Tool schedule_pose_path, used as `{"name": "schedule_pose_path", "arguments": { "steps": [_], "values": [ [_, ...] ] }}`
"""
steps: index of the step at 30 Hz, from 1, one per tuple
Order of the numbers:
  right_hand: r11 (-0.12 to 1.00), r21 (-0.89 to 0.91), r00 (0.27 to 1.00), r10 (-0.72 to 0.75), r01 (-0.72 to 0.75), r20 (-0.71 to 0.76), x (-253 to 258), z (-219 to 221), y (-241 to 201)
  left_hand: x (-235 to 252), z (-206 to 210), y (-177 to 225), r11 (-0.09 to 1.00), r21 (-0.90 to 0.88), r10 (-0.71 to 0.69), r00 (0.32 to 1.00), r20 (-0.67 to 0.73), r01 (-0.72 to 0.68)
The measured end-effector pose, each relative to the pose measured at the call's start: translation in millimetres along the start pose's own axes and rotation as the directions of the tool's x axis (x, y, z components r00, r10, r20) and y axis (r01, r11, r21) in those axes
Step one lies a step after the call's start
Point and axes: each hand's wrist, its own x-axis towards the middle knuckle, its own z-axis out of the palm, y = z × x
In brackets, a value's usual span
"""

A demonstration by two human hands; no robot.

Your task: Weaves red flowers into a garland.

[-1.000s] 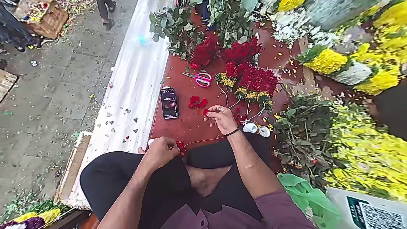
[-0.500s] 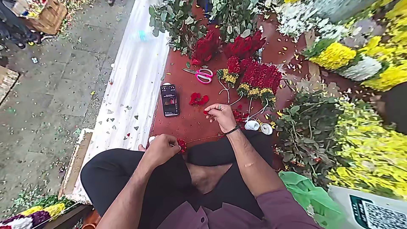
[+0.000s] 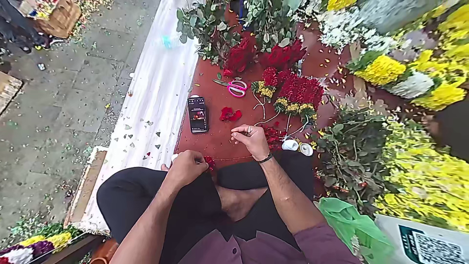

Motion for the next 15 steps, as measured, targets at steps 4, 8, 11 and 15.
{"name": "schedule_pose_path", "arguments": {
  "steps": [4,8,11,15],
  "values": [
    [0.987,0.15,0.997,0.066,-0.058,-0.048,-17,15,-13,0,0,0,1.0,-0.016,-0.026,0.999,-0.046,0.025],
    [0.91,0.383,0.986,0.163,-0.158,0.019,-42,39,-33,0,2,-2,0.997,-0.07,-0.017,0.996,-0.087,0.011],
    [0.9,0.355,0.968,0.231,-0.252,0.101,-55,59,-32,1,3,-3,0.991,-0.124,0.039,0.998,-0.046,-0.044],
    [0.911,0.258,0.946,0.306,-0.323,0.104,-51,70,-22,-1,2,5,0.985,-0.158,0.072,0.997,-0.012,-0.073]
  ]
}}
